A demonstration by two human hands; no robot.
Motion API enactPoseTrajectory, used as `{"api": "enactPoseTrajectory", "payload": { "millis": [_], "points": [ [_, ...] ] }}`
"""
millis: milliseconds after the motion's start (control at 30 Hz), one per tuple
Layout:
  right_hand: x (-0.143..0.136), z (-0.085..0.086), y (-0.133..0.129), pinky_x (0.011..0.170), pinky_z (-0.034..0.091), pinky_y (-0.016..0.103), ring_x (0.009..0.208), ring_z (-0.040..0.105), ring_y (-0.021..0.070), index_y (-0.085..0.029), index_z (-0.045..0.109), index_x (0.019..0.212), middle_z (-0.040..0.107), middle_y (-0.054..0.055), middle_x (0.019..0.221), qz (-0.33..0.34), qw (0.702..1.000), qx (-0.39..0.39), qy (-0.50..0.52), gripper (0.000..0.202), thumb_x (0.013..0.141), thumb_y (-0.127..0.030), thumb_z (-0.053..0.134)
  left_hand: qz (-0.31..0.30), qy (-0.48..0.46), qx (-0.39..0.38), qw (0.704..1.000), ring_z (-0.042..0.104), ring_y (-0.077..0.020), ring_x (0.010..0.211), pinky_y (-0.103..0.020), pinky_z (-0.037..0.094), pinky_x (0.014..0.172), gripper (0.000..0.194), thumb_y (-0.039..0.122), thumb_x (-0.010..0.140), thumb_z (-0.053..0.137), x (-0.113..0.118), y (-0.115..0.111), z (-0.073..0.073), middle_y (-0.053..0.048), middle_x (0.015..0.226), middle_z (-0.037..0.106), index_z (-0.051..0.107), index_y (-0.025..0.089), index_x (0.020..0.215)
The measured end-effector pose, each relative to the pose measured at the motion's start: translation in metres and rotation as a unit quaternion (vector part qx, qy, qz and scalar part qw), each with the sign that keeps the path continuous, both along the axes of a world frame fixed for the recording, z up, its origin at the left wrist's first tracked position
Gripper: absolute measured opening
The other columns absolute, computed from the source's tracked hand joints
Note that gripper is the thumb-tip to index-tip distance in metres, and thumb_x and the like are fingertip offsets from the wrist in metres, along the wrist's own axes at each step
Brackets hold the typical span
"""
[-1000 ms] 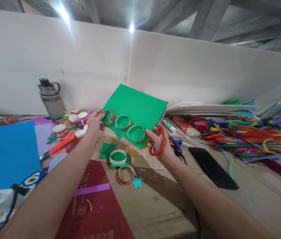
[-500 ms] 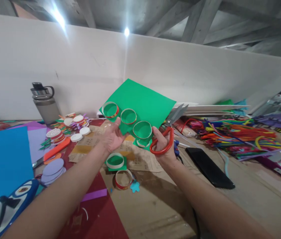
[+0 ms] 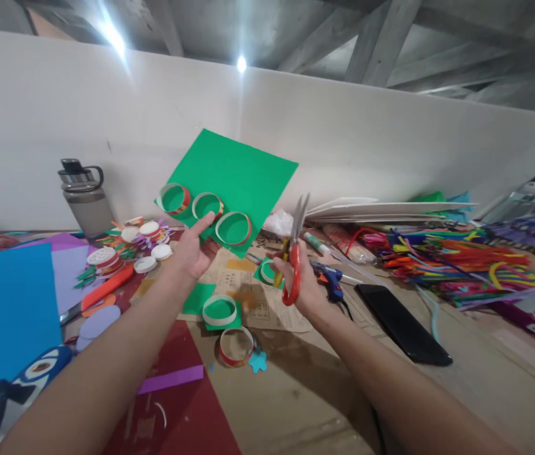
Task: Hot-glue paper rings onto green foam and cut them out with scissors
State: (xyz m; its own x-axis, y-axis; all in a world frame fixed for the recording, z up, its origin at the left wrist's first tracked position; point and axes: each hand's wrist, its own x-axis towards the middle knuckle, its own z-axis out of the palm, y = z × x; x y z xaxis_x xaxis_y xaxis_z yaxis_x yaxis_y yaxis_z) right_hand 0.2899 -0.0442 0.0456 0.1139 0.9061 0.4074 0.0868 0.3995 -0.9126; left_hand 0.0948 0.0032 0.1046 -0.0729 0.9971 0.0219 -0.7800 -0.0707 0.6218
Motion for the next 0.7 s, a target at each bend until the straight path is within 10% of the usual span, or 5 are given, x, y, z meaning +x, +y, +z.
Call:
{"api": "enactPoseTrajectory", "payload": {
  "millis": [233, 700],
  "points": [
    [-0.008, 0.007, -0.01, 0.053, 0.049, 0.027, 0.058, 0.056, 0.0136, -0.024, 0.045, 0.107, 0.054, -0.005, 0.073, 0.086, 0.989, -0.092, -0.073, 0.034, 0.084, -0.045, 0.057, 0.006, -0.045, -0.011, 0.999, 0.07, -0.0129, 0.061, -0.019, 0.056, 0.051, 0.008, 0.01, 0.08, 0.07, -0.011, 0.006, 0.004, -0.003, 0.078, 0.075, 0.065, 0.014, 0.085],
    [-0.012, 0.01, -0.019, 0.048, 0.045, 0.024, 0.051, 0.051, 0.0108, -0.024, 0.046, 0.089, 0.05, -0.006, 0.066, 0.114, 0.985, -0.065, -0.111, 0.028, 0.091, -0.052, 0.052, 0.037, -0.036, -0.013, 0.999, 0.063, -0.0096, 0.05, -0.017, 0.05, 0.042, 0.012, 0.012, 0.077, 0.073, 0.0, 0.004, -0.003, 0.0, 0.071, 0.071, 0.062, 0.016, 0.08]
  ]
}}
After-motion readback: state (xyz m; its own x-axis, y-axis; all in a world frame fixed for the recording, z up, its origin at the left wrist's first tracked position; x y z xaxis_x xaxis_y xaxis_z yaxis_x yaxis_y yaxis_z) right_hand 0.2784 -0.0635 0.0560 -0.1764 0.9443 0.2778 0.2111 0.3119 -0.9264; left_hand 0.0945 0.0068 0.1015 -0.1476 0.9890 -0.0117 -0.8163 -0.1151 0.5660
